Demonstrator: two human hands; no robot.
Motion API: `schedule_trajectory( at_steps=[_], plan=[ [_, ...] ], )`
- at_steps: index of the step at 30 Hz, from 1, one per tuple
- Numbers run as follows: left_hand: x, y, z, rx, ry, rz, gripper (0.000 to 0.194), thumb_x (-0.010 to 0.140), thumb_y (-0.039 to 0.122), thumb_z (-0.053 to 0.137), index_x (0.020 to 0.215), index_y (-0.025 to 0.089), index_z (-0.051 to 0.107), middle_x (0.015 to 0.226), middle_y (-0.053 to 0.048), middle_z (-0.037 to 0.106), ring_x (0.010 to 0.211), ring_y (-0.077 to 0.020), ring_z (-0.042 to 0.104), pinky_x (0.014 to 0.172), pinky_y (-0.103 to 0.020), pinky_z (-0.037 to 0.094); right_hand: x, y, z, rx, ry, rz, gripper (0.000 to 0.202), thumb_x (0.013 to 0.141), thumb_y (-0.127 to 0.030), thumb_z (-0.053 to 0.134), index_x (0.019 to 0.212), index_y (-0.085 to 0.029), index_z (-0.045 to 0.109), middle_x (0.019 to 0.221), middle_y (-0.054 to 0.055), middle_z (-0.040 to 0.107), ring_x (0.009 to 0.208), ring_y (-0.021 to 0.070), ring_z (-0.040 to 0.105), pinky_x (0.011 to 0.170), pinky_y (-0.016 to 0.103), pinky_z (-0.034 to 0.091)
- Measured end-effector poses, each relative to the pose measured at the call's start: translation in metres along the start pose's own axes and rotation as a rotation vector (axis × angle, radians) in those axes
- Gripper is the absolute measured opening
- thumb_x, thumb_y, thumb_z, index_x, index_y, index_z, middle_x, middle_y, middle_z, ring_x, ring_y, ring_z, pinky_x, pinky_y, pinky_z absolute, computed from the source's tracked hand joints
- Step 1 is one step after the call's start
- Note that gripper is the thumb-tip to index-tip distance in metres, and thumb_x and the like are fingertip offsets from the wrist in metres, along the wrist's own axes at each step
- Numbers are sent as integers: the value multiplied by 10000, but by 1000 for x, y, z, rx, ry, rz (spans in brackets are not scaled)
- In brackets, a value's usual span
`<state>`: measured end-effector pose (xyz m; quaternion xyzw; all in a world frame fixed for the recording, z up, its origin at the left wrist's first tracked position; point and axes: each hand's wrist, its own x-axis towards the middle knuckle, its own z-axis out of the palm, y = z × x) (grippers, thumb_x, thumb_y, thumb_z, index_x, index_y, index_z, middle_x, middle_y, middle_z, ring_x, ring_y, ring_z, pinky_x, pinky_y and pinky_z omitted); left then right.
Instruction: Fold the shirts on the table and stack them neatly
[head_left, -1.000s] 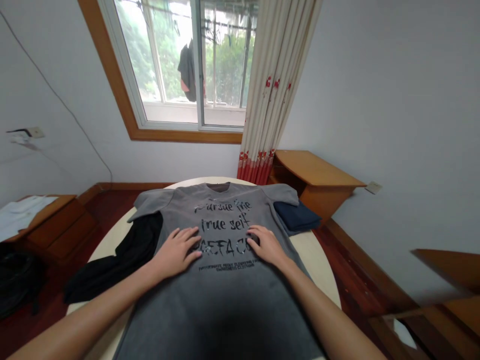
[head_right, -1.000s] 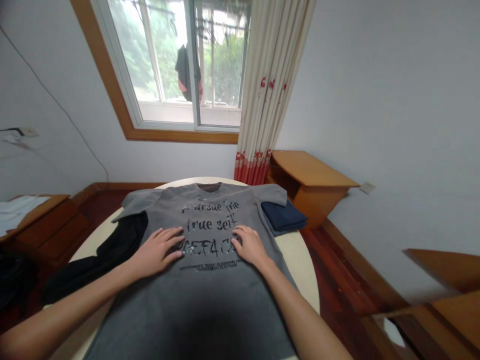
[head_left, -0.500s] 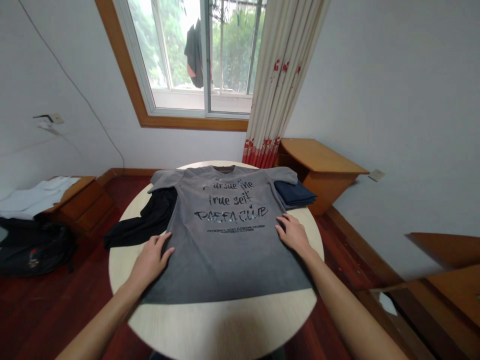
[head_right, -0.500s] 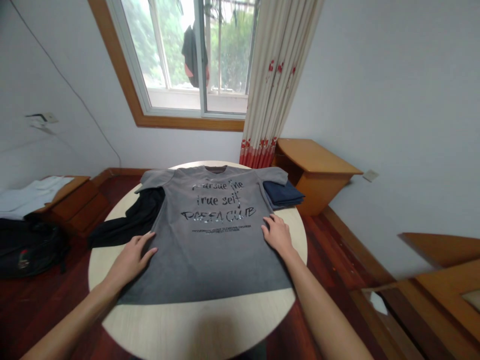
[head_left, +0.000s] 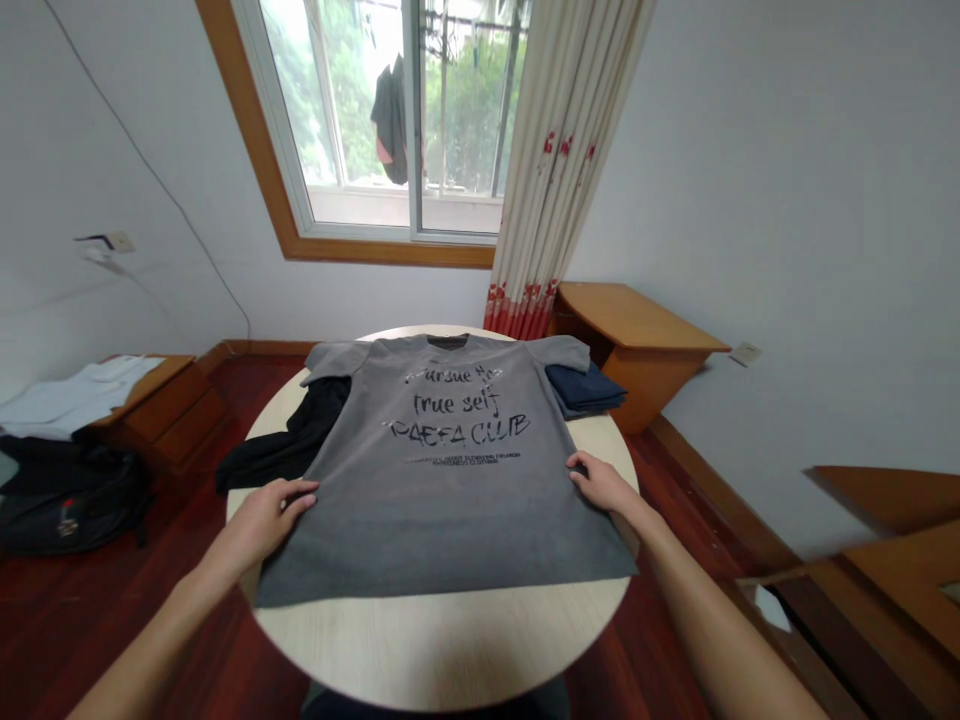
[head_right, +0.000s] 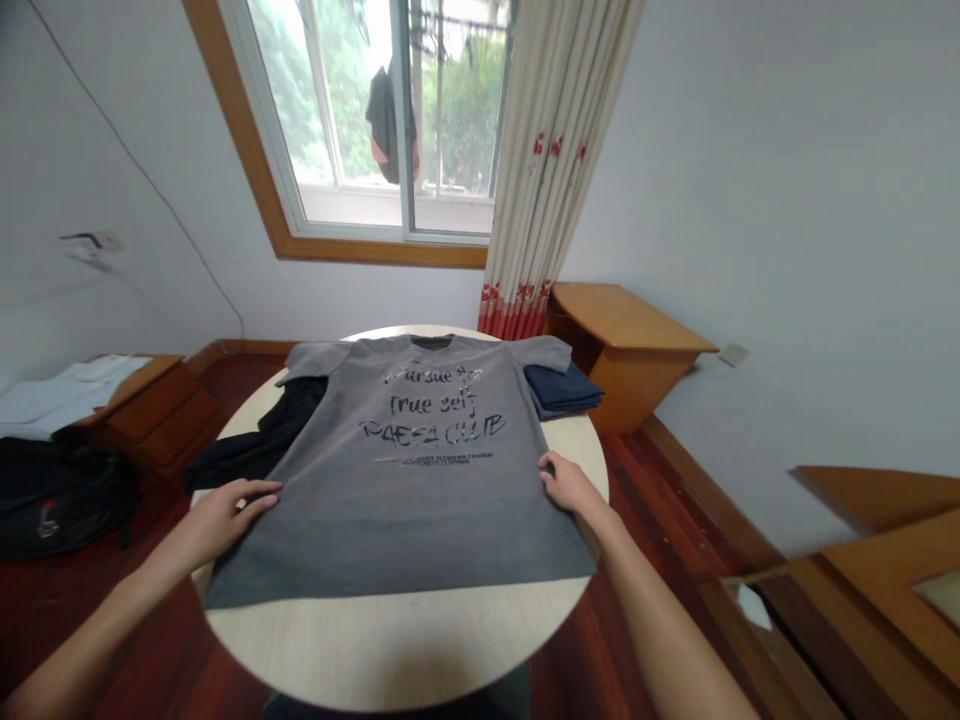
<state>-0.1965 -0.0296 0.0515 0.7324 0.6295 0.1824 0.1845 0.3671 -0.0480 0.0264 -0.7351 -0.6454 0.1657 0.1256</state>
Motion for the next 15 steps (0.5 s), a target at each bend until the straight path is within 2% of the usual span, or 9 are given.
schedule_trajectory(
  at_steps=[4, 7, 11, 13, 15],
  plan=[
    [-12, -1, 11, -88, -164, -15, 613, 714, 567, 582, 1180, 194, 722, 1212, -111, 719, 1092, -310, 673, 951, -382, 522, -13, 5, -7, 70, -16, -52, 275, 836, -316, 569, 1059, -183, 660, 1128, 115, 710, 1040, 257, 662, 931, 345, 482],
    [-20, 1, 13, -128, -256, -34, 631, 709, 521, 603, 1249, 206, 688, 1254, -92, 705, 1134, -299, 663, 979, -373, 511, -26, 11, -18, 151, -145, -119, 331, 765, -378, 637, 1044, -201, 664, 1139, 98, 703, 1048, 262, 653, 938, 343, 491],
    [-24, 4, 2, -139, -335, -76, 589, 712, 475, 613, 1231, 213, 708, 1277, -81, 695, 1177, -300, 647, 1012, -374, 493, -40, 17, -37, 223, -278, -79, 269, 738, -393, 649, 943, -218, 657, 1038, 70, 701, 979, 253, 650, 866, 339, 522],
    [-28, 6, -6, -152, -390, -95, 579, 711, 471, 628, 1230, 230, 715, 1287, -67, 690, 1189, -301, 644, 1014, -375, 495, -46, 18, -43, 238, -318, -37, 258, 727, -408, 673, 908, -225, 652, 973, 55, 695, 916, 241, 652, 786, 324, 535],
    [-34, 6, -13, -132, -437, -113, 569, 699, 458, 652, 1227, 258, 722, 1279, -48, 695, 1185, -303, 649, 1015, -375, 498, -53, 18, -47, 249, -405, 25, 289, 707, -419, 710, 920, -234, 646, 879, 34, 682, 772, 208, 657, 660, 294, 531]
  ],
)
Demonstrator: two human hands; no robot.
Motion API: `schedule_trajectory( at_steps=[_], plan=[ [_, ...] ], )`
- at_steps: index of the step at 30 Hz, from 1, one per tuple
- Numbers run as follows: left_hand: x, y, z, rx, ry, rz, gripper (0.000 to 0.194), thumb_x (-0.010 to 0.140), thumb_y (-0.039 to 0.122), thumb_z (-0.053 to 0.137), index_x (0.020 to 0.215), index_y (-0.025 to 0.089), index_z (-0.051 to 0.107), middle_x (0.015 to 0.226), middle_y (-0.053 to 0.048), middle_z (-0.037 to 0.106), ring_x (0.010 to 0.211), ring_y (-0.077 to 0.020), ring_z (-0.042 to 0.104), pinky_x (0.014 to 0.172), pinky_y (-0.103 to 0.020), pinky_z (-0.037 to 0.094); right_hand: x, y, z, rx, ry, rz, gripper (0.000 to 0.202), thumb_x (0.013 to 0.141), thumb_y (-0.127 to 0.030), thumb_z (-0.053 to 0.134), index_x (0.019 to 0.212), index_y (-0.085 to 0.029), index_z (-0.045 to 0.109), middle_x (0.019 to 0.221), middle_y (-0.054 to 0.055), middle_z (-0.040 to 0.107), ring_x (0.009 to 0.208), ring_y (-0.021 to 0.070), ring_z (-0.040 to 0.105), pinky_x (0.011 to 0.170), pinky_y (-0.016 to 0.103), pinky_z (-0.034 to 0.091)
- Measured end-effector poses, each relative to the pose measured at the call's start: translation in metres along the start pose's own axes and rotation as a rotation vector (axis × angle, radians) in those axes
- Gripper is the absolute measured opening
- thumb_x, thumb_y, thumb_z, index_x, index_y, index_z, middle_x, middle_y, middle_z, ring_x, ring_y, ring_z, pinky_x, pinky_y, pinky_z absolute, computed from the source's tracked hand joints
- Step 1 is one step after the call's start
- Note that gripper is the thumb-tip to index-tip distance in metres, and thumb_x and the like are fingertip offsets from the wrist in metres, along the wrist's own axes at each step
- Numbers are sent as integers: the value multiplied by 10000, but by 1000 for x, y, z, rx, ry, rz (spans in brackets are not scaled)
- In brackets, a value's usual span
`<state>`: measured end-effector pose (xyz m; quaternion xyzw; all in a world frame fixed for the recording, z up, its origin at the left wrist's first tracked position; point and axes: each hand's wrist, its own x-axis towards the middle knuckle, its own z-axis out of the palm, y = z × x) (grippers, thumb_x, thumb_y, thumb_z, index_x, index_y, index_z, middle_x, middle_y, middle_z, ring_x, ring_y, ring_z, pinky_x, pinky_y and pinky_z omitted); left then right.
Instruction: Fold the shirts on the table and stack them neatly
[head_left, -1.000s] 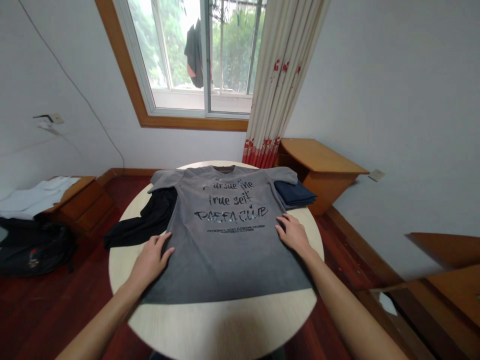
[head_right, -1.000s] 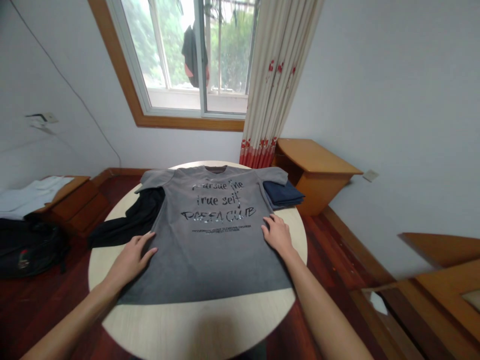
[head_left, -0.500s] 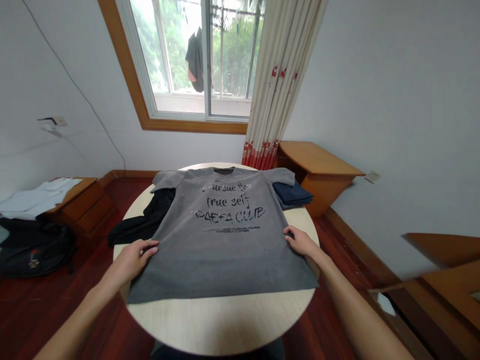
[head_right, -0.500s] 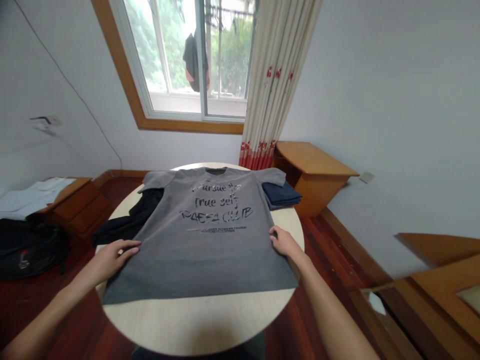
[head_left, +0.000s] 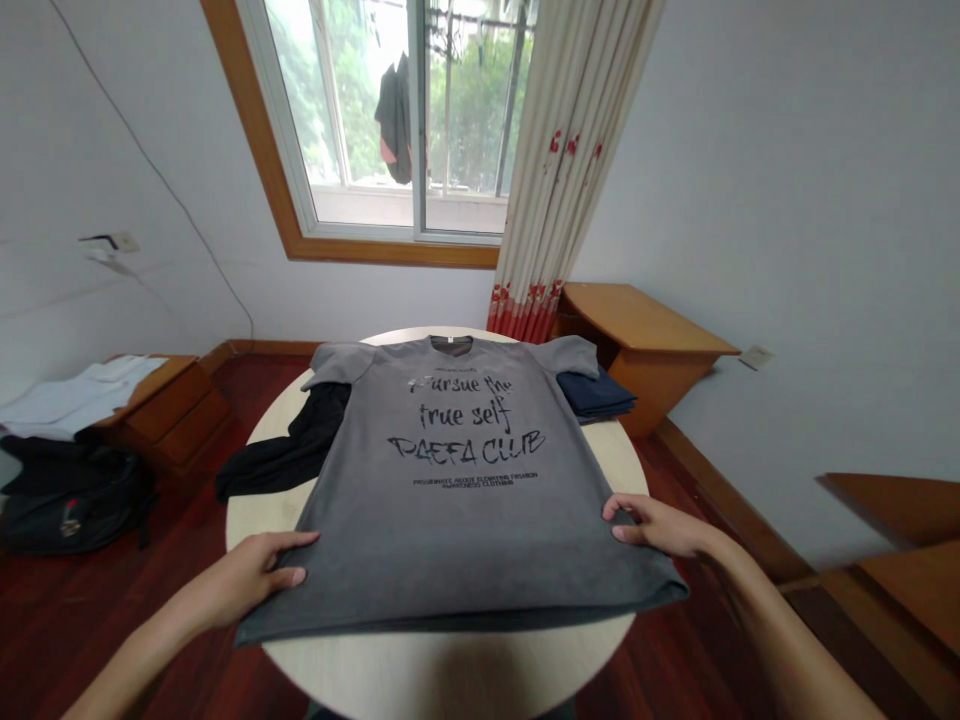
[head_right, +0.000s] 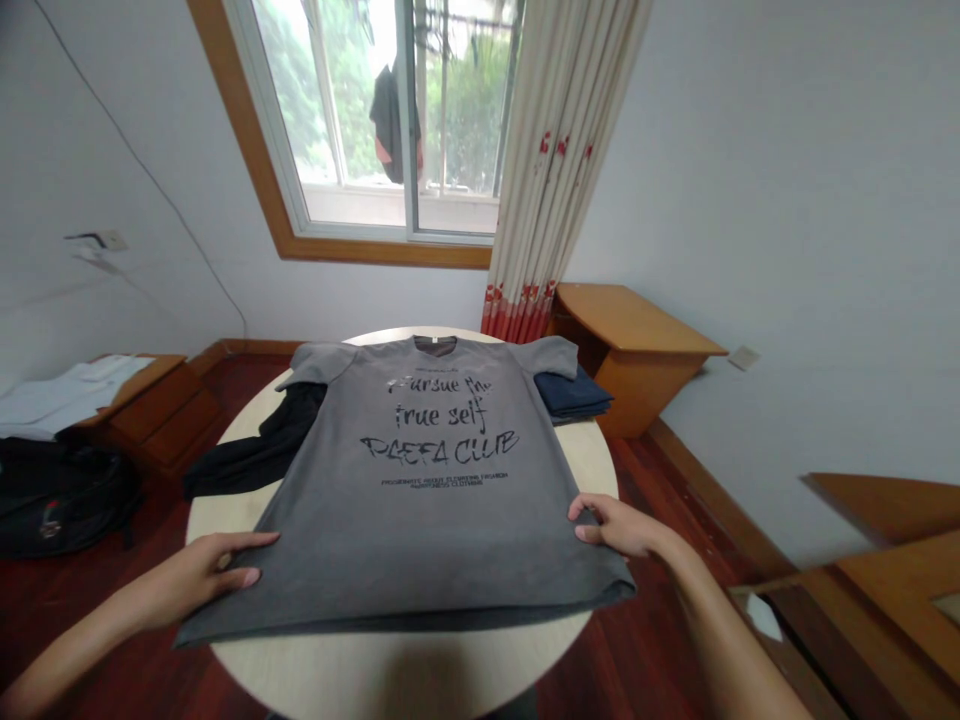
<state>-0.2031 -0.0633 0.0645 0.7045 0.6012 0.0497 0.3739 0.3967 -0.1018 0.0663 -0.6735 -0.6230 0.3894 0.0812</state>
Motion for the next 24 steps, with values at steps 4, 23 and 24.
schedule_trajectory(
  at_steps=[4, 23, 24],
  plan=[
    [-16, -5, -7, 146, -45, -72, 580, 633, 385, 708, 1207, 312, 734, 1175, -31, 745, 1097, -315, 692, 960, -377, 532, -7, -2, -5, 34, -261, 234, 487, 674, -411, 761, 1109, -249, 614, 672, -11, 640, 459, 158, 603, 449, 255, 457],
    [248, 91, 22, 597, 374, 288, 656, 1003, 546, 274, 1555, 198, 338, 1640, -91, 248, 1526, -268, 189, 1220, -498, 146, 221, -122, 51, -484, 425, -239, 646, 1012, -550, 306, 1549, -193, 341, 1639, 81, 266, 1530, 244, 173, 1229, 485, 128],
    [247, 84, 18, 603, 396, 265, 655, 1000, 552, 273, 1552, 207, 348, 1635, -93, 266, 1521, -278, 206, 1219, -514, 126, 221, -111, 44, -484, 445, -196, 652, 1011, -552, 303, 1551, -188, 336, 1641, 82, 259, 1531, 248, 170, 1227, 483, 137]
  ],
)
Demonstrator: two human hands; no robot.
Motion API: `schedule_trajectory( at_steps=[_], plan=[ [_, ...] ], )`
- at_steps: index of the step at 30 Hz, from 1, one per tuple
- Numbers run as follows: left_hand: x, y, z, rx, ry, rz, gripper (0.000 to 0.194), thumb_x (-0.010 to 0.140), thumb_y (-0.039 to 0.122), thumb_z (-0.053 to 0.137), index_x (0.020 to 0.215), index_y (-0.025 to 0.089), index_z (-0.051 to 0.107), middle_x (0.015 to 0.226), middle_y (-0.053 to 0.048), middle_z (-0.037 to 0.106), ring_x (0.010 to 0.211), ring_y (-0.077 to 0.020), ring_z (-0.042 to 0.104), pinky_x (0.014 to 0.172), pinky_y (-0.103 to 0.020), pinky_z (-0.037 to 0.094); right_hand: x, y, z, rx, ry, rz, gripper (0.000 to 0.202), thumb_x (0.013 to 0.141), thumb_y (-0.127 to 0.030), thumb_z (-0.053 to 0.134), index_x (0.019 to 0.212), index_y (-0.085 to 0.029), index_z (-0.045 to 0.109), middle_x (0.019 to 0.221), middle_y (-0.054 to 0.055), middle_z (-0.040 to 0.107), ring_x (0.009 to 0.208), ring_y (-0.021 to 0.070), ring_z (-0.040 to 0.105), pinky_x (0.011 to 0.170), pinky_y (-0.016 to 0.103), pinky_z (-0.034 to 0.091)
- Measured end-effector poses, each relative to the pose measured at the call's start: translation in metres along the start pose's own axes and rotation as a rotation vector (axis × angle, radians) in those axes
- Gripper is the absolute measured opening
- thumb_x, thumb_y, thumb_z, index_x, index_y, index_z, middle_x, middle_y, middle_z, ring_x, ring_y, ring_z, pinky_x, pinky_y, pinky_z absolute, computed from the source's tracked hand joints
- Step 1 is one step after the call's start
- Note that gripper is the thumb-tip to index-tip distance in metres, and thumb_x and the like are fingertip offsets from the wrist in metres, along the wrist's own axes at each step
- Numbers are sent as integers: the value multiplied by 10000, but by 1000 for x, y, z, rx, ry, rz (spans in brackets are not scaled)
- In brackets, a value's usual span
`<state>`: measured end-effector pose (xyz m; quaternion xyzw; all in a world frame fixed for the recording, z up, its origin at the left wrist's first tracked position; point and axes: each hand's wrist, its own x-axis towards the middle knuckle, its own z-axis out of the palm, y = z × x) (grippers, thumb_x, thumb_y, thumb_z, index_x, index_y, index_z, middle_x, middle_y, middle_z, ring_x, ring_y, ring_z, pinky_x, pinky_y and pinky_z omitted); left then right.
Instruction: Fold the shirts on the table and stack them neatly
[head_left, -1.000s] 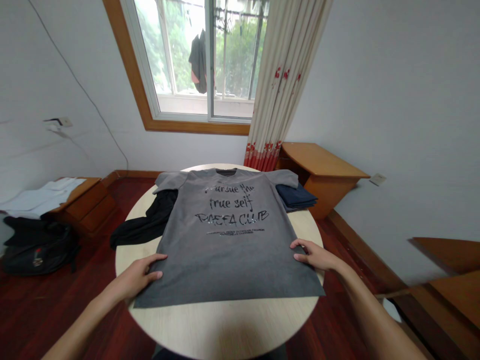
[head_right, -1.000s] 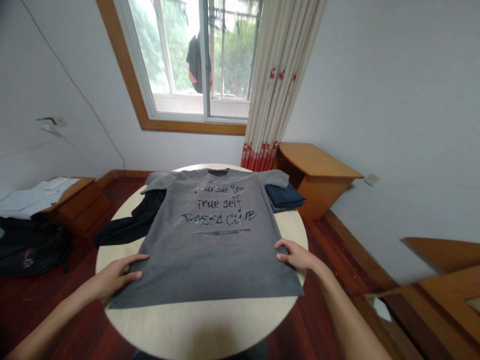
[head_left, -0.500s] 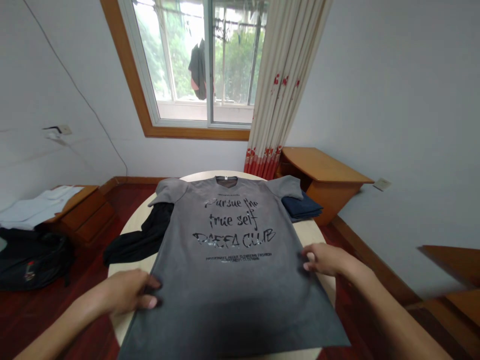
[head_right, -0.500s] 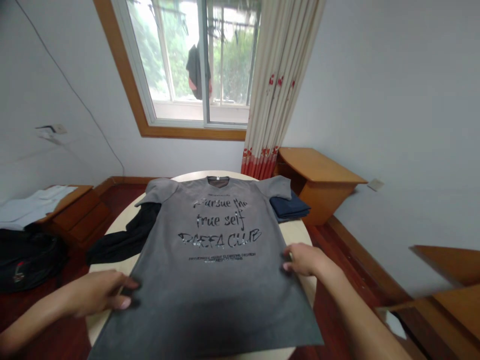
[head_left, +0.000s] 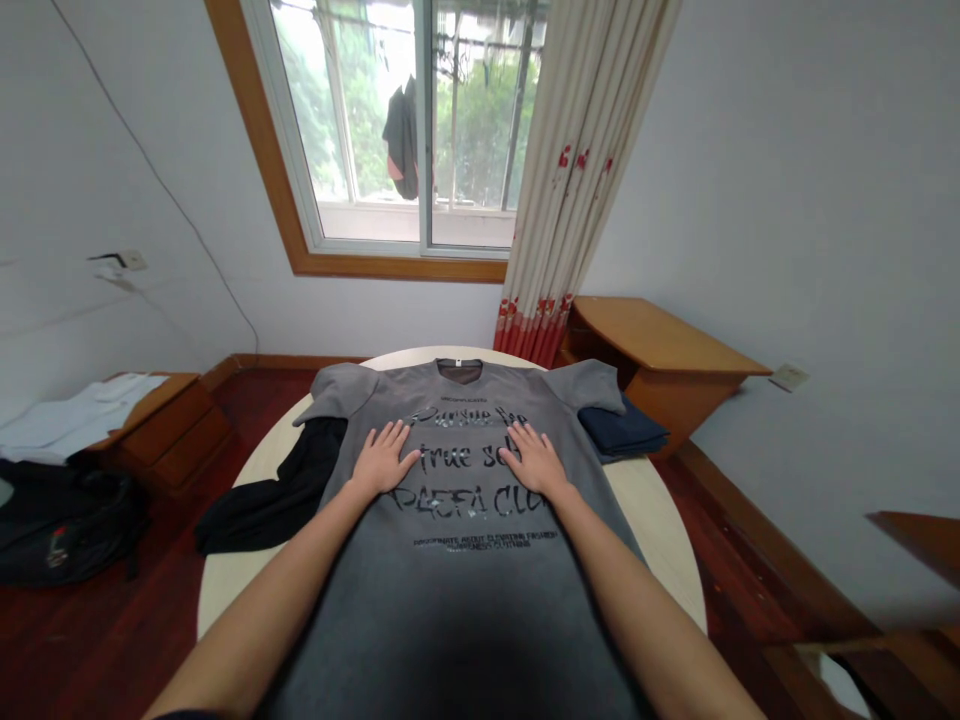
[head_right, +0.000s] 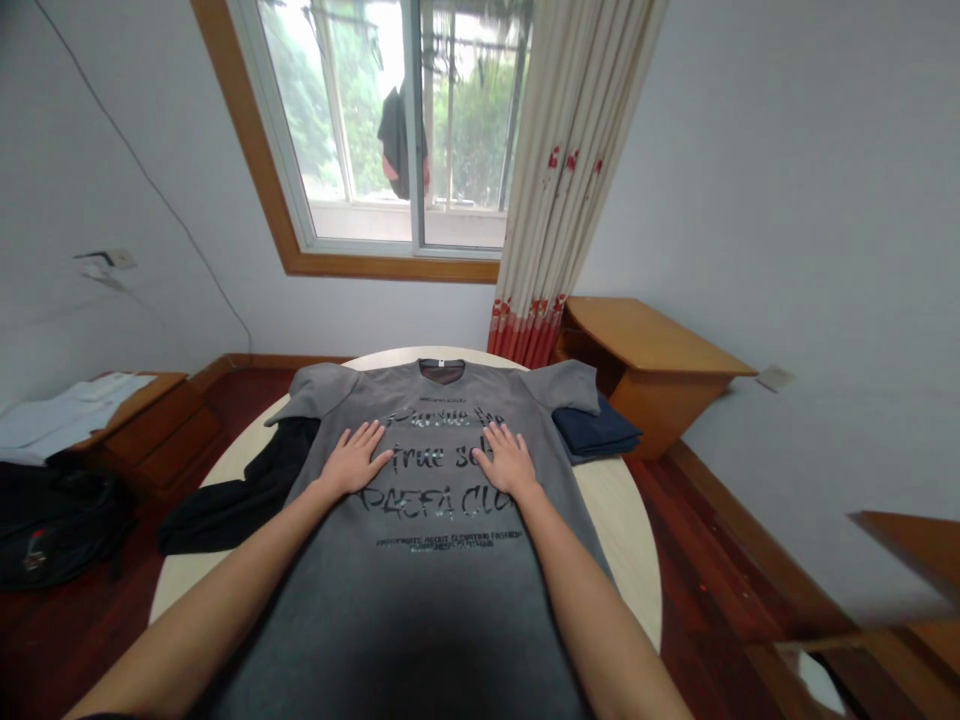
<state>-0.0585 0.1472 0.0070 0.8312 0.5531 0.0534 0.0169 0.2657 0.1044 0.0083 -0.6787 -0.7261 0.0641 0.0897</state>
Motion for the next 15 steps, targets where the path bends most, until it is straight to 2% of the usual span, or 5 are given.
schedule_trajectory(
  at_steps=[3, 6, 10, 12, 15],
  plan=[
    [6, -2, -8, 36, 19, -56, 630, 989, 546, 308, 1486, 192, 465, 1566, -142, 409, 1454, -339, 343, 1202, -596, 68, 8, 11, -8, -30, -3, 94, 633, 1005, -505, 343, 1530, -152, 371, 1630, 109, 285, 1514, 277, 217, 1212, 495, 172],
    [32, 24, -15, 30, 85, -33, 574, 994, 501, 328, 1384, 157, 572, 1481, -175, 515, 1395, -347, 421, 1203, -597, 77, 34, -18, -14, -32, 41, 55, 567, 1001, -428, 373, 1483, -136, 441, 1610, 133, 325, 1498, 282, 255, 1212, 498, 151],
    [79, 51, -10, -21, 94, 40, 570, 1011, 480, 292, 1447, 182, 506, 1590, -120, 378, 1481, -304, 292, 1214, -550, 130, 75, -60, -9, 26, 36, -83, 593, 1003, -454, 370, 1517, -160, 389, 1620, 106, 311, 1509, 241, 227, 1222, 464, 130],
    [97, 47, -2, -49, 28, 4, 600, 1012, 502, 264, 1501, 202, 436, 1622, -98, 312, 1503, -300, 245, 1210, -548, 154, 90, -58, -2, 39, -11, -71, 623, 1007, -493, 349, 1535, -164, 359, 1628, 95, 293, 1515, 241, 211, 1223, 478, 126],
    [114, 26, 8, -59, -31, -69, 643, 1008, 539, 218, 1546, 218, 361, 1644, -82, 250, 1523, -281, 195, 1217, -513, 157, 104, -31, 6, 34, -15, 35, 681, 1003, -572, 298, 1552, -171, 330, 1647, 80, 241, 1526, 259, 169, 1222, 513, 109]
  ],
)
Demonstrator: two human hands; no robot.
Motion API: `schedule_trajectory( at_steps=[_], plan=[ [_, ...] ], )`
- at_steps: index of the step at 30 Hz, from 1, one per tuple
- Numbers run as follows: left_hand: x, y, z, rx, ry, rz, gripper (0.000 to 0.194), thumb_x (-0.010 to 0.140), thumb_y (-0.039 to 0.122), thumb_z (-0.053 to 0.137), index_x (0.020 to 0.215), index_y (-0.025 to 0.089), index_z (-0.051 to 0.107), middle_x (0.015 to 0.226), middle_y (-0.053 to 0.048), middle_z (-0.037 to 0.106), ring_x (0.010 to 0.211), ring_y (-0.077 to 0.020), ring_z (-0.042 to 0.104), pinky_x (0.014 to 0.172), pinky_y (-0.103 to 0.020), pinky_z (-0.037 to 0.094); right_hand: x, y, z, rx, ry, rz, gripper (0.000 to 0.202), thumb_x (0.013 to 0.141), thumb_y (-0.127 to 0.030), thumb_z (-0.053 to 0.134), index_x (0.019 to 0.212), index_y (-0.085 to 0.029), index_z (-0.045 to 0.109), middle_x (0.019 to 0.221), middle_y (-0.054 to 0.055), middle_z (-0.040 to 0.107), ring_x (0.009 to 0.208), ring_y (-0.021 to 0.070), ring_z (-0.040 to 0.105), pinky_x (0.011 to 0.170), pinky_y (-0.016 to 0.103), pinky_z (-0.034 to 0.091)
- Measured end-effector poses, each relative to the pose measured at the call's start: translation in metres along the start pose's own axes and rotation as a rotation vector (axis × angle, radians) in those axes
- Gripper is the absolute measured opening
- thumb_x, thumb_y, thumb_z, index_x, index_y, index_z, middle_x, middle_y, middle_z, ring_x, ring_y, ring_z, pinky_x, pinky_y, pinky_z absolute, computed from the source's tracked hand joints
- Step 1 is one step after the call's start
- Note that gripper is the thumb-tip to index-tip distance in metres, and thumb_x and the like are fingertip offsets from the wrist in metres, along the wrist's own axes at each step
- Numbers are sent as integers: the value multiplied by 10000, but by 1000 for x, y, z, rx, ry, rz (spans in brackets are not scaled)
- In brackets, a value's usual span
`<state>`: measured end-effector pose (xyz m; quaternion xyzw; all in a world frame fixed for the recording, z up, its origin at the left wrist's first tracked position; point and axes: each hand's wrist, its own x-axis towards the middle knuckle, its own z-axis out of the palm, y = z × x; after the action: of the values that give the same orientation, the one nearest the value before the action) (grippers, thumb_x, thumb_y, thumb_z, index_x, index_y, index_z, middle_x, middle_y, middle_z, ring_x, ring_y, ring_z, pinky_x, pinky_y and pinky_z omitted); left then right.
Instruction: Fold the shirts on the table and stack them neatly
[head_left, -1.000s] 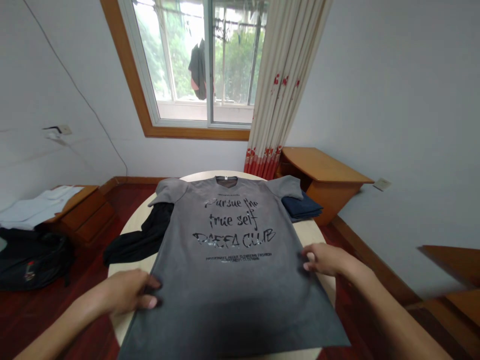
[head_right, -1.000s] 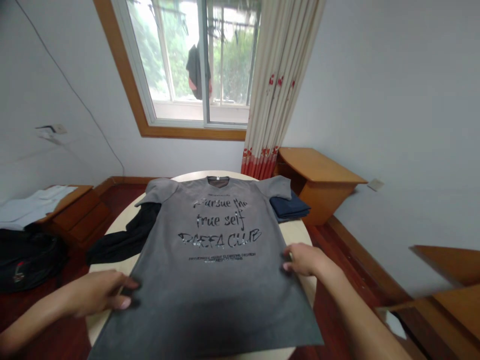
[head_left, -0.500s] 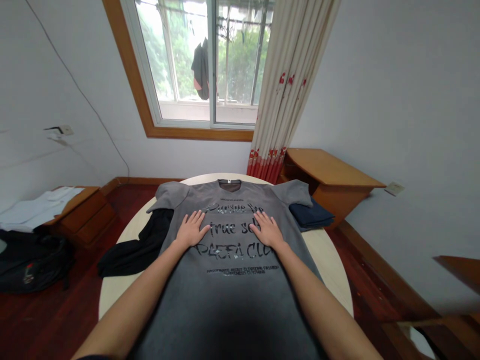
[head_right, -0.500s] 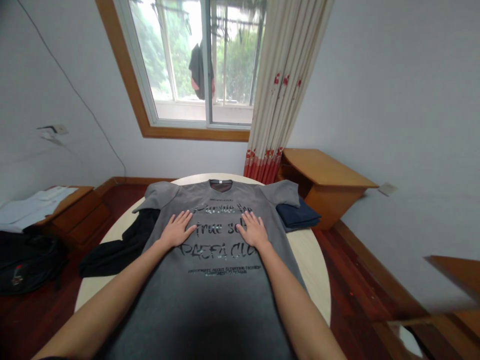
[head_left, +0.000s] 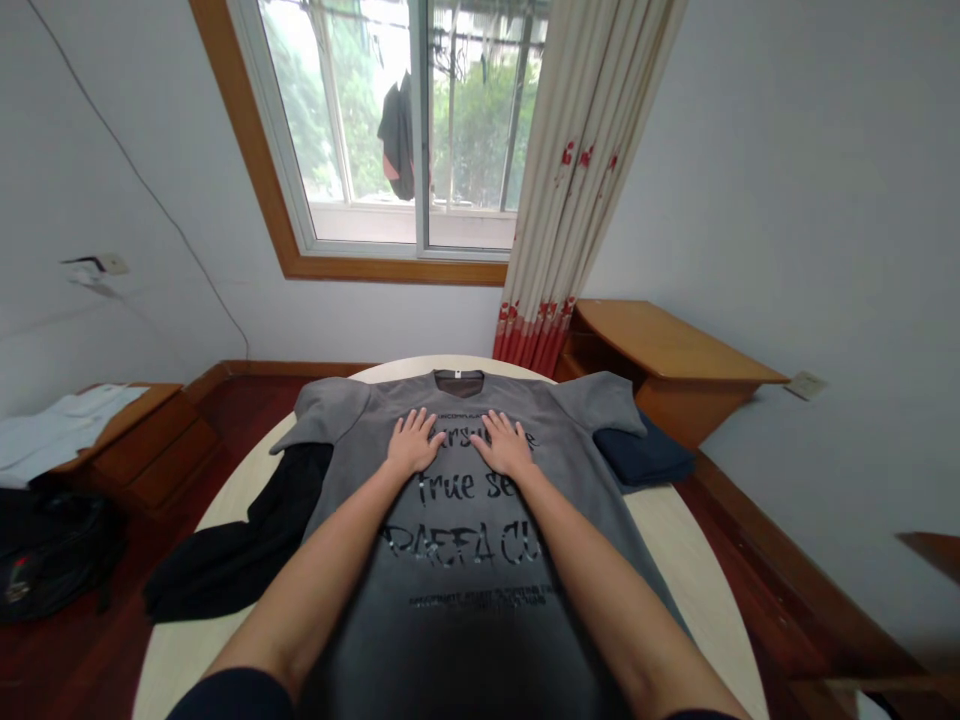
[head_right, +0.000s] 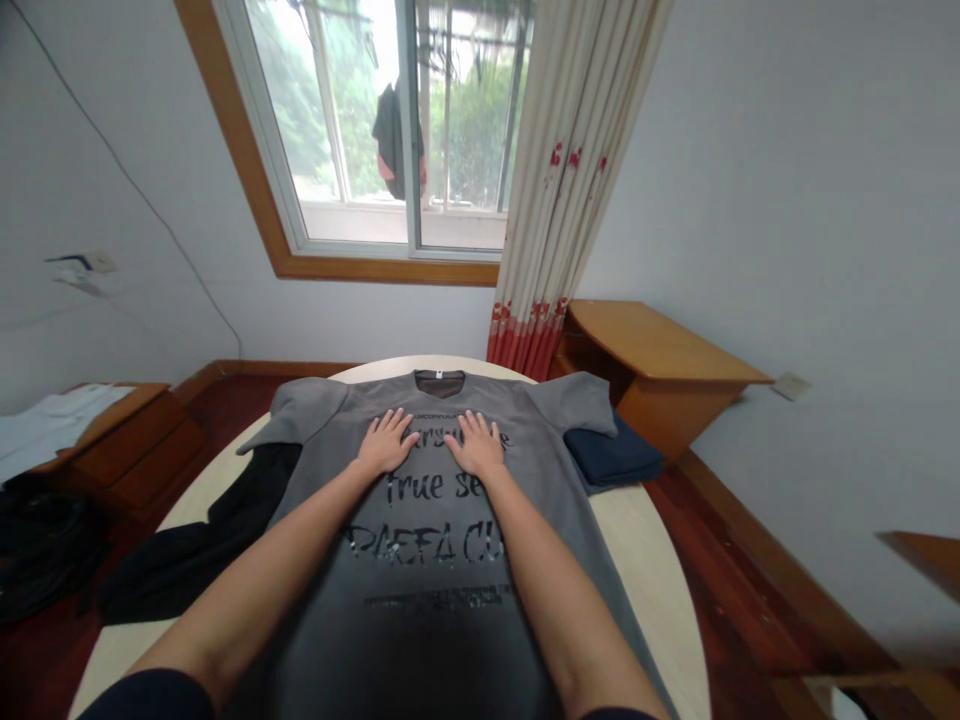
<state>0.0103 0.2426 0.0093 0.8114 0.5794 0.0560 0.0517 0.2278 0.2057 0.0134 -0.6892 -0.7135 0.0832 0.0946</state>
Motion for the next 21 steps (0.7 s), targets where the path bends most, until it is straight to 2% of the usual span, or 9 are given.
schedule_trajectory(
  at_steps=[2, 4, 6, 9, 12, 15, 17, 21],
  plan=[
    [12, -10, 2, 18, 14, -55, 665, 1002, 554, 207, 1548, 206, 361, 1645, -93, 243, 1526, -295, 180, 1220, -525, 132, 11, 18, 0, -14, 16, 99, 685, 1007, -568, 268, 1558, -163, 318, 1655, 85, 209, 1530, 277, 146, 1220, 532, 98],
    [27, -10, 1, 33, 44, -84, 695, 992, 575, 212, 1544, 184, 371, 1641, -113, 245, 1523, -337, 168, 1210, -578, 104, 26, 26, -3, -34, 17, 153, 668, 1016, -522, 262, 1558, -135, 312, 1656, 107, 198, 1529, 290, 146, 1218, 536, 96],
    [44, -3, 0, 25, 54, -63, 716, 984, 592, 219, 1546, 173, 367, 1642, -116, 239, 1521, -357, 162, 1203, -604, 99, 45, 23, -5, -52, 14, 99, 661, 1017, -494, 276, 1557, -116, 306, 1654, 121, 200, 1530, 284, 142, 1224, 518, 75],
    [72, 2, 0, -22, -6, -51, 705, 986, 582, 212, 1561, 191, 331, 1648, -89, 224, 1524, -343, 159, 1200, -618, 110, 73, 19, -4, -40, -20, 6, 674, 1012, -528, 274, 1570, -150, 280, 1659, 98, 192, 1533, 274, 128, 1228, 510, 63],
    [91, -19, -1, -41, -36, -111, 730, 973, 614, 193, 1572, 211, 301, 1662, -63, 173, 1532, -342, 116, 1194, -641, 106, 93, 37, -3, -19, -31, 78, 719, 998, -602, 244, 1581, -181, 260, 1669, 68, 157, 1536, 303, 96, 1225, 529, 74],
    [103, -50, -4, -28, -43, -155, 751, 966, 632, 163, 1582, 215, 271, 1669, -51, 136, 1539, -319, 87, 1203, -627, 92, 105, 67, -8, -19, 1, 166, 754, 989, -628, 241, 1586, -168, 250, 1673, 59, 142, 1534, 326, 80, 1231, 508, 77],
    [108, -62, -7, -19, -61, -170, 756, 967, 632, 146, 1588, 214, 249, 1672, -47, 115, 1542, -311, 69, 1204, -629, 84, 109, 79, -13, -17, -2, 202, 768, 987, -631, 247, 1589, -154, 237, 1674, 67, 132, 1533, 332, 82, 1232, 488, 89],
    [103, -58, -9, 9, -71, -163, 752, 974, 616, 140, 1587, 194, 251, 1671, -72, 106, 1541, -324, 62, 1199, -638, 76, 106, 68, -15, -41, -13, 228, 739, 1006, -579, 257, 1585, -120, 234, 1672, 104, 121, 1532, 342, 75, 1227, 506, 66]
  ],
)
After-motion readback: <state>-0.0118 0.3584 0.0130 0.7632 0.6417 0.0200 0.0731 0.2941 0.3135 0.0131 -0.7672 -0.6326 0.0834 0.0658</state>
